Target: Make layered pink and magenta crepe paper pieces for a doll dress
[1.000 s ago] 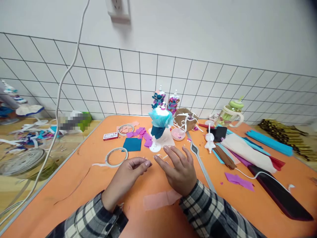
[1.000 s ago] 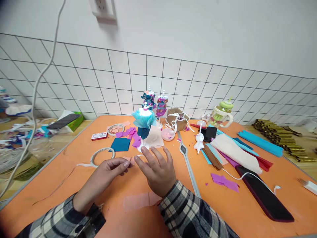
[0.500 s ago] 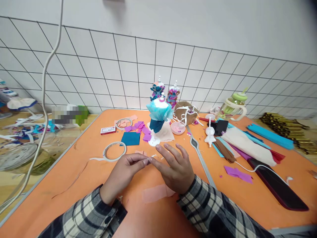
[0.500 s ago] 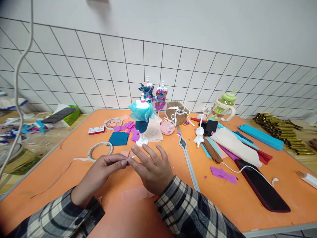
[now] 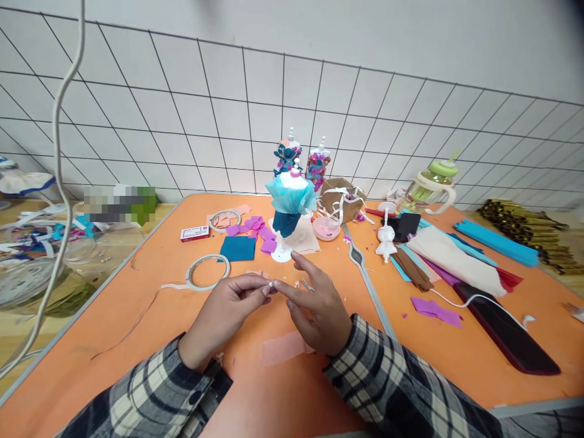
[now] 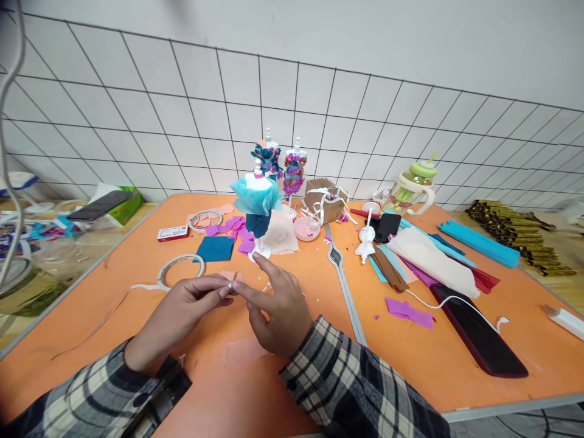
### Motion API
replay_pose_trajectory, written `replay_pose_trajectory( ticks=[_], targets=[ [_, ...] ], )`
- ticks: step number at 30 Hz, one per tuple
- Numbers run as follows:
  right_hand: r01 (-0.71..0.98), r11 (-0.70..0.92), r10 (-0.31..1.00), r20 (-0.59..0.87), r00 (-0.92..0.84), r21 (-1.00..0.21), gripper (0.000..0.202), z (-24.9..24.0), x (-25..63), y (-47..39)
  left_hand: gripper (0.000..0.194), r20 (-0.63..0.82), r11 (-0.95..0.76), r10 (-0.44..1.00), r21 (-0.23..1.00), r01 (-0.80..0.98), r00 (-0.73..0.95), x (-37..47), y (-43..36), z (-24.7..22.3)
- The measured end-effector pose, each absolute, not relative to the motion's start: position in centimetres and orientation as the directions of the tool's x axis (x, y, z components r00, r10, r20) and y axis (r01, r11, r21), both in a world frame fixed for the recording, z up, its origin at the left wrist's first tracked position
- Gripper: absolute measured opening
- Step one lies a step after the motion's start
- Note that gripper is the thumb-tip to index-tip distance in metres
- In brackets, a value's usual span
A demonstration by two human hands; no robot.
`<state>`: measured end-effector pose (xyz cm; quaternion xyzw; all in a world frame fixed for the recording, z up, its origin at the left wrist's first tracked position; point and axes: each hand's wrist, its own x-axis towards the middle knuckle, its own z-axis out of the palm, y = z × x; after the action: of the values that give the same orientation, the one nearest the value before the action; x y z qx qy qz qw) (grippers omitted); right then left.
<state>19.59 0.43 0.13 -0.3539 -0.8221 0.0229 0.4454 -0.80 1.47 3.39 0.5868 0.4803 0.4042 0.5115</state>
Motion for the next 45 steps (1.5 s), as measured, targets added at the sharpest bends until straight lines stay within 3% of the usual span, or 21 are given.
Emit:
replay_pose_trajectory(
  ticks=[7, 12, 21, 30, 36, 45],
  targets=[
    [0.244, 0.545, 0.829, 0.472, -0.301, -0.802, 0.043, -0.5, 19.4, 0.4, 0.033, -0.007, -0.026, 0.978, 0.988, 0.153, 0.208, -0.8, 1.4, 3.4],
    [0.011, 0.309, 0.89, 0.285, -0.357, -0.951, 0.032, 0.4, 19.8, 0.7, 0.025, 0.022, -0.068, 0.971, 0.98, 0.186, 0.239, -0.8, 1.5, 2.9],
    [-0.296, -0.067, 0.918, 0.058, -0.393, -0.953, 0.029, -0.4, 19.8, 0.8, 0.019, 0.073, -0.124, 0.963, 0.974, 0.188, 0.258, -0.5, 1.2, 2.6],
    [-0.204, 0.035, 0.96, 0.09, -0.266, -0.978, 0.018, -0.4, 18.7, 0.7, 0.016, 0.09, -0.148, 0.958, 0.968, 0.201, 0.273, 0.9, 0.5, 2.3],
    [-0.184, 0.028, 0.969, 0.072, -0.237, -0.983, 0.023, -0.2, 18.7, 0.7, 0.016, 0.114, -0.167, 0.964, 0.963, 0.214, 0.239, 1.5, 0.1, 1.7],
    [-0.113, 0.023, 0.967, 0.051, -0.25, -0.993, 0.019, 0.6, 20.3, 1.3, 0.025, 0.069, -0.161, 0.934, 0.957, 0.243, 0.35, -0.1, 0.8, 2.4]
  ],
)
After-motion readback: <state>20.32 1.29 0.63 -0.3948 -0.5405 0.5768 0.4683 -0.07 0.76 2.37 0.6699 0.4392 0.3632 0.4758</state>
